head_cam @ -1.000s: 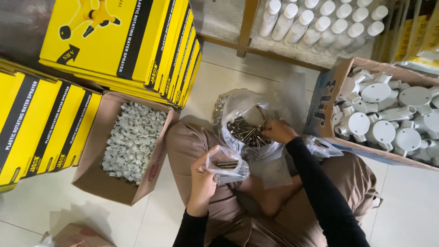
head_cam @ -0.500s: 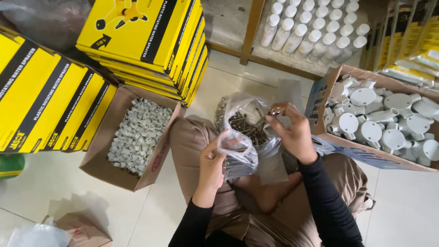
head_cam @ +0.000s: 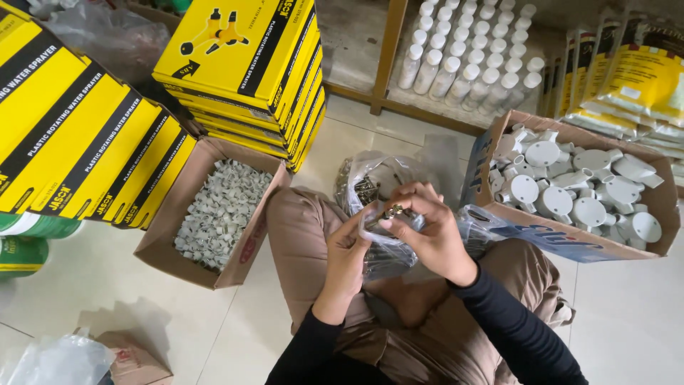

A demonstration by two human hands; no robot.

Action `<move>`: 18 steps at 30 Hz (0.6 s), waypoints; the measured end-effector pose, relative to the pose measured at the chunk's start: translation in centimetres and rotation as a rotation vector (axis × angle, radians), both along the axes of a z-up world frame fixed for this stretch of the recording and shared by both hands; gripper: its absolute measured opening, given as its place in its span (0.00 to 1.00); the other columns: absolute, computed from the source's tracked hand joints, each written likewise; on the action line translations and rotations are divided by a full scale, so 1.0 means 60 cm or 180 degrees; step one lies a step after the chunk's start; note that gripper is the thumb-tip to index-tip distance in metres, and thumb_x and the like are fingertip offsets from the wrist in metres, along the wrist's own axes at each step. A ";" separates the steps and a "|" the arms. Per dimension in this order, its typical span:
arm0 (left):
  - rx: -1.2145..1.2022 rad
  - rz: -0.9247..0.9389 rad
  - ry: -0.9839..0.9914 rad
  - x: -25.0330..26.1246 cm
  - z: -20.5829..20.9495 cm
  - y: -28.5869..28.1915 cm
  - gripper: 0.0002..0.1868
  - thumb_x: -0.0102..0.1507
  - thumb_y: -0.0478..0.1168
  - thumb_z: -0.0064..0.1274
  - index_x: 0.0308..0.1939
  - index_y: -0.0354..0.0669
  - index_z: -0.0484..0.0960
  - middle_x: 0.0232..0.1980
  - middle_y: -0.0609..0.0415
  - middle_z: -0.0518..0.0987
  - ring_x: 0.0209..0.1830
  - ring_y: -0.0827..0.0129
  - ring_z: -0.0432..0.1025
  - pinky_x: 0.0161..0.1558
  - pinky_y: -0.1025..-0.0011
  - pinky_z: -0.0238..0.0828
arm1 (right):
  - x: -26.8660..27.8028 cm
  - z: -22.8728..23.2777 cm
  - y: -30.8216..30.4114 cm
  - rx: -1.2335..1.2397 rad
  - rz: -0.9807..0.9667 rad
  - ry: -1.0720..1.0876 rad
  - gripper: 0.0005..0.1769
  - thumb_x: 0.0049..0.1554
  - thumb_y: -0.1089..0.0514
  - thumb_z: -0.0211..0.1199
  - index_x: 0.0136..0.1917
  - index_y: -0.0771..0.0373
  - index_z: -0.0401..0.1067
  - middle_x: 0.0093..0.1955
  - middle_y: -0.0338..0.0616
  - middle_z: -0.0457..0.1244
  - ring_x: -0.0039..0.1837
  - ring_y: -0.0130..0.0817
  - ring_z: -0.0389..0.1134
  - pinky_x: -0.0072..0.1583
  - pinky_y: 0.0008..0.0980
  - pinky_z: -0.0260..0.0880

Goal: Packaging small metal screws into individual plastic bags.

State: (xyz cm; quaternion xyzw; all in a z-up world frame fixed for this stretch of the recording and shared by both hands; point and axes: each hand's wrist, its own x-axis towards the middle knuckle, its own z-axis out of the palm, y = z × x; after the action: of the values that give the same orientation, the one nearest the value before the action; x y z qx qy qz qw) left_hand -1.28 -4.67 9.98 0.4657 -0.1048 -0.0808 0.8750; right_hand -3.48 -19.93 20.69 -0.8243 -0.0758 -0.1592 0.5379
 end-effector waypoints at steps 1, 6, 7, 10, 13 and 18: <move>-0.0042 0.0009 0.0015 -0.001 0.003 0.000 0.25 0.66 0.44 0.58 0.64 0.33 0.79 0.54 0.39 0.85 0.54 0.63 0.76 0.63 0.59 0.72 | -0.001 -0.003 0.001 -0.0020 0.0017 0.0090 0.09 0.57 0.53 0.72 0.46 0.58 0.78 0.49 0.39 0.66 0.55 0.36 0.61 0.66 0.55 0.46; -0.0067 0.0047 0.0022 -0.008 0.010 0.002 0.26 0.67 0.44 0.58 0.65 0.33 0.78 0.54 0.38 0.84 0.55 0.63 0.76 0.64 0.57 0.70 | -0.012 0.036 0.000 -0.0281 0.0215 0.0333 0.10 0.57 0.53 0.70 0.49 0.60 0.78 0.51 0.44 0.65 0.57 0.42 0.63 0.65 0.65 0.48; -0.0075 0.0072 0.0021 -0.010 0.011 0.002 0.25 0.67 0.43 0.57 0.65 0.32 0.78 0.54 0.37 0.84 0.56 0.62 0.76 0.64 0.55 0.70 | -0.015 0.047 0.000 -0.0344 0.0288 0.0282 0.09 0.56 0.59 0.69 0.51 0.62 0.78 0.51 0.47 0.67 0.56 0.46 0.67 0.62 0.60 0.55; -0.0039 0.0094 0.0052 -0.011 0.034 0.009 0.25 0.67 0.44 0.56 0.65 0.33 0.78 0.53 0.36 0.84 0.56 0.59 0.76 0.64 0.54 0.70 | -0.018 0.086 0.000 -0.0618 0.0489 0.0075 0.12 0.55 0.66 0.67 0.54 0.65 0.77 0.50 0.53 0.71 0.52 0.52 0.73 0.56 0.53 0.68; 0.0002 0.0120 0.0072 -0.010 0.038 0.014 0.26 0.67 0.46 0.56 0.65 0.33 0.78 0.51 0.33 0.85 0.55 0.56 0.77 0.63 0.54 0.71 | -0.021 0.109 -0.005 -0.0944 0.0598 -0.0269 0.12 0.55 0.68 0.65 0.54 0.67 0.77 0.51 0.56 0.70 0.50 0.52 0.75 0.53 0.51 0.74; 0.0195 0.0250 0.0053 -0.011 0.039 0.017 0.27 0.67 0.50 0.54 0.65 0.35 0.79 0.57 0.38 0.84 0.58 0.65 0.73 0.65 0.56 0.69 | -0.024 0.080 -0.021 -0.1010 0.0563 -0.0650 0.15 0.57 0.66 0.66 0.58 0.62 0.77 0.52 0.50 0.68 0.52 0.47 0.75 0.52 0.46 0.75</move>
State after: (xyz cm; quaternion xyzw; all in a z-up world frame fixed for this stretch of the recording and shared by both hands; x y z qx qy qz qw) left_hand -1.96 -3.63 12.34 0.4954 -0.0766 -0.0534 0.8636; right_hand -4.93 -21.17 25.51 -0.8685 -0.2261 -0.1801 0.4027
